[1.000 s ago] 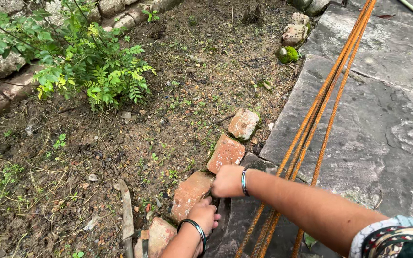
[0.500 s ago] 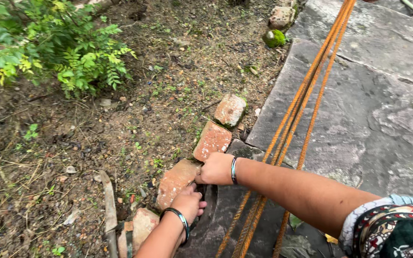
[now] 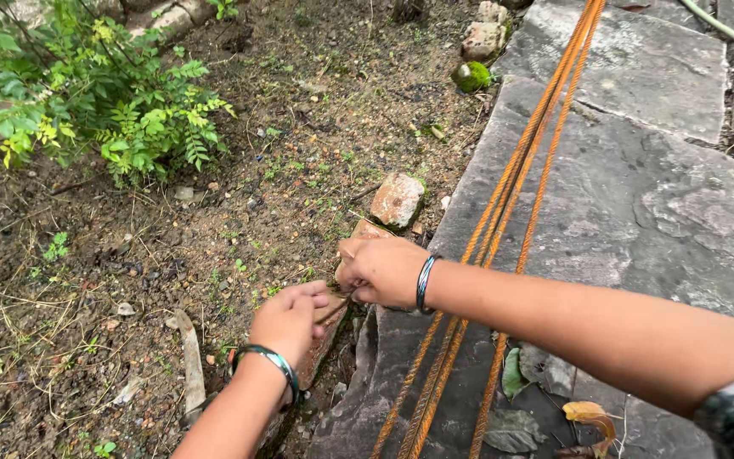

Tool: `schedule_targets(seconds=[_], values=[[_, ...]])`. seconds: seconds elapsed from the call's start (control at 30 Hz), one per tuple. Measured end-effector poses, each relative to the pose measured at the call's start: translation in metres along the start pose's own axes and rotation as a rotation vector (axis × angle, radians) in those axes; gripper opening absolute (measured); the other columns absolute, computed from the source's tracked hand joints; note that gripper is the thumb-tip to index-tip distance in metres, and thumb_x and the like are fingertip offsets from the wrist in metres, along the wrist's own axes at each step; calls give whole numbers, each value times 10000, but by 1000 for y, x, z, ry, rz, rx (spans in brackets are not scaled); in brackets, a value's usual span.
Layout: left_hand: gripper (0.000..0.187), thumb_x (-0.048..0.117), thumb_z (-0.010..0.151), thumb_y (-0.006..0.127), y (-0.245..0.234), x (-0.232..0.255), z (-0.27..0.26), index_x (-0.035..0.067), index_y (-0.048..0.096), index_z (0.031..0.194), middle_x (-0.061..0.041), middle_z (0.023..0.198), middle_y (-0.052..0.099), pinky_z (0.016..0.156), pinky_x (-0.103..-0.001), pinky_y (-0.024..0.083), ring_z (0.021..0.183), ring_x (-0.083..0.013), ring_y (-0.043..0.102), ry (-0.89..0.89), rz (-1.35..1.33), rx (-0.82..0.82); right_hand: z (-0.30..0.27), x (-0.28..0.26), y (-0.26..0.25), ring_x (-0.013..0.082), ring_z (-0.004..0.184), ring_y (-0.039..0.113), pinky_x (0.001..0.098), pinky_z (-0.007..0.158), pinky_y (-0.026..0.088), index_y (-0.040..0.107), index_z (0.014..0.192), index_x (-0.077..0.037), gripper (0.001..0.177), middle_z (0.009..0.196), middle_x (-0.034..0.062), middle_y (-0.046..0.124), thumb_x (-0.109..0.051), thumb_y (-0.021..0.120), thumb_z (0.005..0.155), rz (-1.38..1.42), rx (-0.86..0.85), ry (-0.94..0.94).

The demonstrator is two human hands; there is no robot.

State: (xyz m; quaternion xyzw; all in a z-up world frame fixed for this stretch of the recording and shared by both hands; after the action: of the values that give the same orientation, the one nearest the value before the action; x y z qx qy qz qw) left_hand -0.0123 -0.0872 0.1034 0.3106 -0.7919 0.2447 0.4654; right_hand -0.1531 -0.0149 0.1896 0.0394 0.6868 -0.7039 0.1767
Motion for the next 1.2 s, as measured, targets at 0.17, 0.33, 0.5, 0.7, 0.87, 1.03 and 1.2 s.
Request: schedule_targets(seconds=[0.17, 0.33, 0.5, 0.7, 0.87, 1.03, 1.2], values=[[375, 175, 1006, 448, 65, 12, -36, 116, 698, 1279, -48, 1077, 765, 572, -280, 502, 657, -134, 633, -133, -85, -178, -30, 5, -20, 338, 814, 708, 491, 694, 566, 768, 792, -205, 66, 866, 94, 706, -259, 730, 789, -173, -503, 117], [378, 141, 978, 464, 170, -5, -67, 66, 662, 1291, -64, 1072, 745, 624, -320, 564, 701, -161, 693, -118, -112, -526, -135, 25, -36, 226, 716, 757, 422, 623, 566, 836, 804, -260, 160, 758, 10, 774, -254, 832, 644, -11, -991, 283], [385, 152, 995, 477, 237, -29, -82, 62, 649, 1327, -74, 1105, 759, 691, -291, 563, 786, -108, 669, 4, -52, -620, -188, 19, -36, 286, 798, 708, 429, 697, 542, 825, 981, -318, 392, 828, 52, 748, -215, 888, 609, -22, -885, 387], [383, 131, 966, 470, 181, -19, -65, 99, 680, 1285, -43, 1034, 770, 652, -286, 539, 772, -113, 650, -13, -179, -437, -133, -9, -53, 367, 784, 711, 498, 681, 563, 758, 800, -183, 101, 801, 132, 732, -230, 672, 826, -268, -642, 290], [313, 116, 965, 518, 72, 3, -67, 64, 748, 1171, -31, 950, 800, 744, -220, 542, 837, -70, 715, 427, 18, 30, -46, -58, -43, 406, 827, 704, 539, 699, 559, 732, 902, -150, 191, 859, 166, 730, -331, 673, 907, -199, -434, 180], [357, 72, 974, 457, -19, -24, -54, 43, 753, 1171, -75, 858, 747, 631, -280, 507, 707, -154, 634, 27, -293, 81, 30, -113, -21, 385, 921, 721, 520, 792, 568, 700, 1102, -178, 250, 978, 163, 748, -188, 641, 859, -178, -441, 18], [395, 51, 982, 436, -126, -31, -42, 24, 727, 1248, -54, 945, 751, 731, -260, 516, 789, -118, 639, 45, -252, 20, 94, -158, 0, 371, 961, 723, 502, 786, 579, 645, 1200, -160, 380, 1025, 163, 749, -93, 597, 830, -180, -431, -87]])
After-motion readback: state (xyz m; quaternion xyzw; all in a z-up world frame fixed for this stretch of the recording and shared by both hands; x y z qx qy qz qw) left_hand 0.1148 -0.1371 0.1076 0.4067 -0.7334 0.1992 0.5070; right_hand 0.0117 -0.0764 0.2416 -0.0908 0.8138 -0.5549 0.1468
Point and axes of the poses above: each hand's wrist, its own z-axis towards the middle knuckle, its own y-axis out of the palm, x = y × z, the point moved 6 cm from there along z, towards the middle knuckle
